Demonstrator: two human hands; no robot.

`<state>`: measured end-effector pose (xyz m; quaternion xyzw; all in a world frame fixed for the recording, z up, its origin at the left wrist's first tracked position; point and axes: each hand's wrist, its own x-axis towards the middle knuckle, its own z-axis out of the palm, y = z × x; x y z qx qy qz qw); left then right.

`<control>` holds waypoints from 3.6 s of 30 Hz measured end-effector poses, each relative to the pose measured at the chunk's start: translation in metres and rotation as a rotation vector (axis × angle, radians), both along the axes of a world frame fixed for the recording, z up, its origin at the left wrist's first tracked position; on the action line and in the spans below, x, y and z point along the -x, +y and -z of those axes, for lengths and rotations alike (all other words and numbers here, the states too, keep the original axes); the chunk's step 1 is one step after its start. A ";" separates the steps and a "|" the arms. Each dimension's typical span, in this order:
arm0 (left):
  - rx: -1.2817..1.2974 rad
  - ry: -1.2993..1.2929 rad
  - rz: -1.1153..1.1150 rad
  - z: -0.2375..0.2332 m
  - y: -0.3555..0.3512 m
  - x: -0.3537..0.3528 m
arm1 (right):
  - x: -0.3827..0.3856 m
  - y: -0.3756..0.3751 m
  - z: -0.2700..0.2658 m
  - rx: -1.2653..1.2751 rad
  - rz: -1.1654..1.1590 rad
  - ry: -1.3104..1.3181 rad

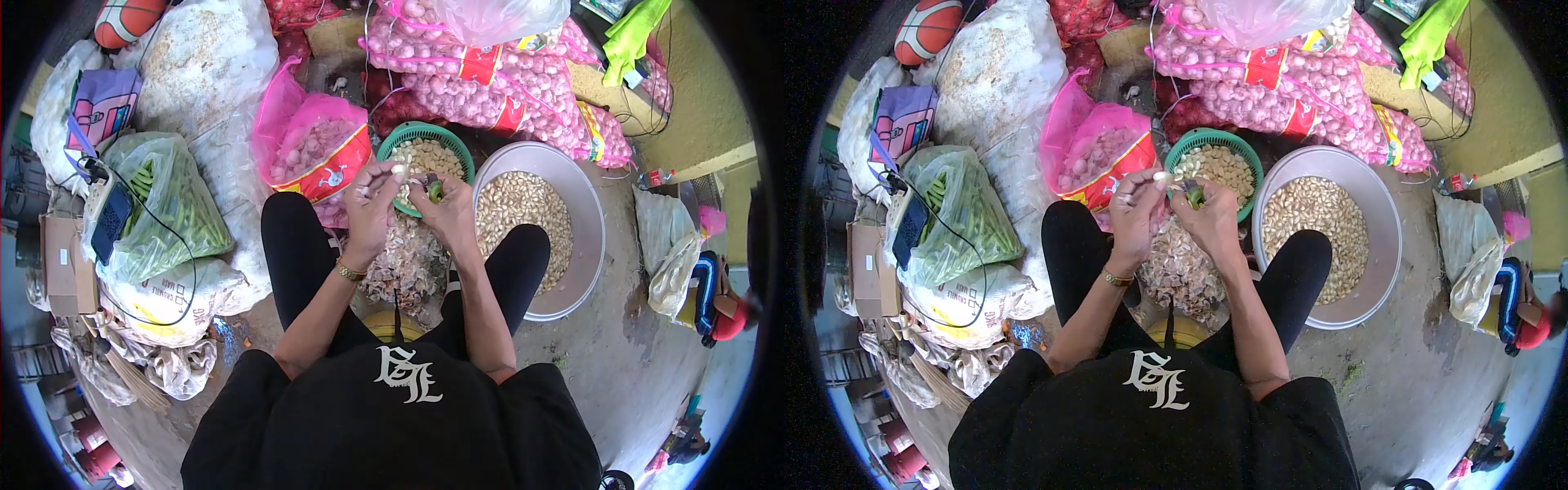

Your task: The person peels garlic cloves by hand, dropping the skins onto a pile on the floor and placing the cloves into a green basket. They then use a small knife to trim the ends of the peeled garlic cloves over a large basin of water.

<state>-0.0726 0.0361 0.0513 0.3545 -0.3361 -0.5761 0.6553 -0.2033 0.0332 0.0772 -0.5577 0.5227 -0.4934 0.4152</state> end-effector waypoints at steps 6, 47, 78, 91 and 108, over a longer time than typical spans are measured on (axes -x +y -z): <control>0.162 -0.159 -0.153 0.004 -0.005 0.013 | -0.007 -0.007 0.014 0.049 0.082 -0.096; -0.206 0.116 0.502 -0.001 0.010 -0.060 | -0.010 0.006 0.001 0.123 -0.147 -0.137; -0.444 0.199 0.510 0.043 -0.073 -0.020 | 0.037 0.023 0.094 -0.127 -0.202 0.624; -0.416 0.261 0.540 0.036 -0.052 -0.068 | 0.023 0.036 0.109 -0.081 -0.380 0.642; -0.186 0.255 0.287 0.058 0.014 -0.031 | -0.023 0.036 0.067 -0.263 -0.265 -0.076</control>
